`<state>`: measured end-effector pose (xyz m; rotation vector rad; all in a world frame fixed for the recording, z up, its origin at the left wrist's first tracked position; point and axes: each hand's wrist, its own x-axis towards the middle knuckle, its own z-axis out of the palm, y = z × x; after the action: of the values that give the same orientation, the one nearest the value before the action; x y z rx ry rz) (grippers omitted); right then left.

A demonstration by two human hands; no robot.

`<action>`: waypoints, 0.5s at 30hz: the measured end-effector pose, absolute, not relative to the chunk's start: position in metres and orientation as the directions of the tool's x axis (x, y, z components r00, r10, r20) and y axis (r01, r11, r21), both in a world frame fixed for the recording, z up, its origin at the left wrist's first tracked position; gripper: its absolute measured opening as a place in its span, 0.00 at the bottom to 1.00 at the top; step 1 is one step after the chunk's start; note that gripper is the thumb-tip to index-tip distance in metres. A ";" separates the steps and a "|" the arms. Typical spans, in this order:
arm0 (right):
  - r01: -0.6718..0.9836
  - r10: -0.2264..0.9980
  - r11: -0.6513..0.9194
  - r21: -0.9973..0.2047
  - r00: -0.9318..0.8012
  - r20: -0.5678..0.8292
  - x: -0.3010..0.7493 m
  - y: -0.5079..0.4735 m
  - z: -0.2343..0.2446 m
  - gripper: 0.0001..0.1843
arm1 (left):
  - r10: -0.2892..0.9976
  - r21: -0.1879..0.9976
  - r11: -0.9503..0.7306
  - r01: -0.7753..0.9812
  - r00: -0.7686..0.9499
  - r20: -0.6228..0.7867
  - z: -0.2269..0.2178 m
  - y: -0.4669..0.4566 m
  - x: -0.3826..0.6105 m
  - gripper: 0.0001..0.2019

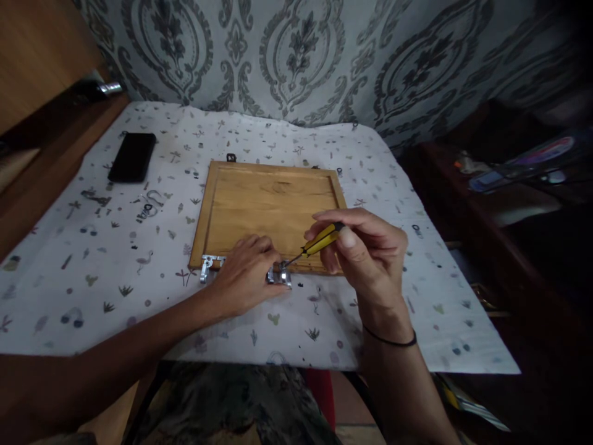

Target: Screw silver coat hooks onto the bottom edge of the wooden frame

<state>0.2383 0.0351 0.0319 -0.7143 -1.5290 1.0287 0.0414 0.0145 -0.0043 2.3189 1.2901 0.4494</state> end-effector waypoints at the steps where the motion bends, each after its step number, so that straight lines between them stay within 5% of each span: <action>1: -0.093 0.866 0.444 -0.891 -0.211 0.453 0.239 0.035 0.032 0.11 | 0.858 0.530 -0.464 0.710 0.509 0.069 -0.004 0.015 0.041 0.17; 9: -0.096 0.876 0.460 -0.883 -0.112 0.469 0.234 0.038 0.034 0.15 | 0.867 0.533 -0.443 0.721 0.496 0.051 -0.005 0.015 0.042 0.17; 15: -0.133 0.874 0.421 -0.897 -0.207 0.440 0.238 0.036 0.032 0.14 | 0.862 0.531 -0.453 0.716 0.504 0.055 -0.003 0.015 0.042 0.17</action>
<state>0.2380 0.0359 0.0317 -0.6909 -1.4921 1.0657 0.0418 0.0145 -0.0029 2.3074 1.2989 0.4427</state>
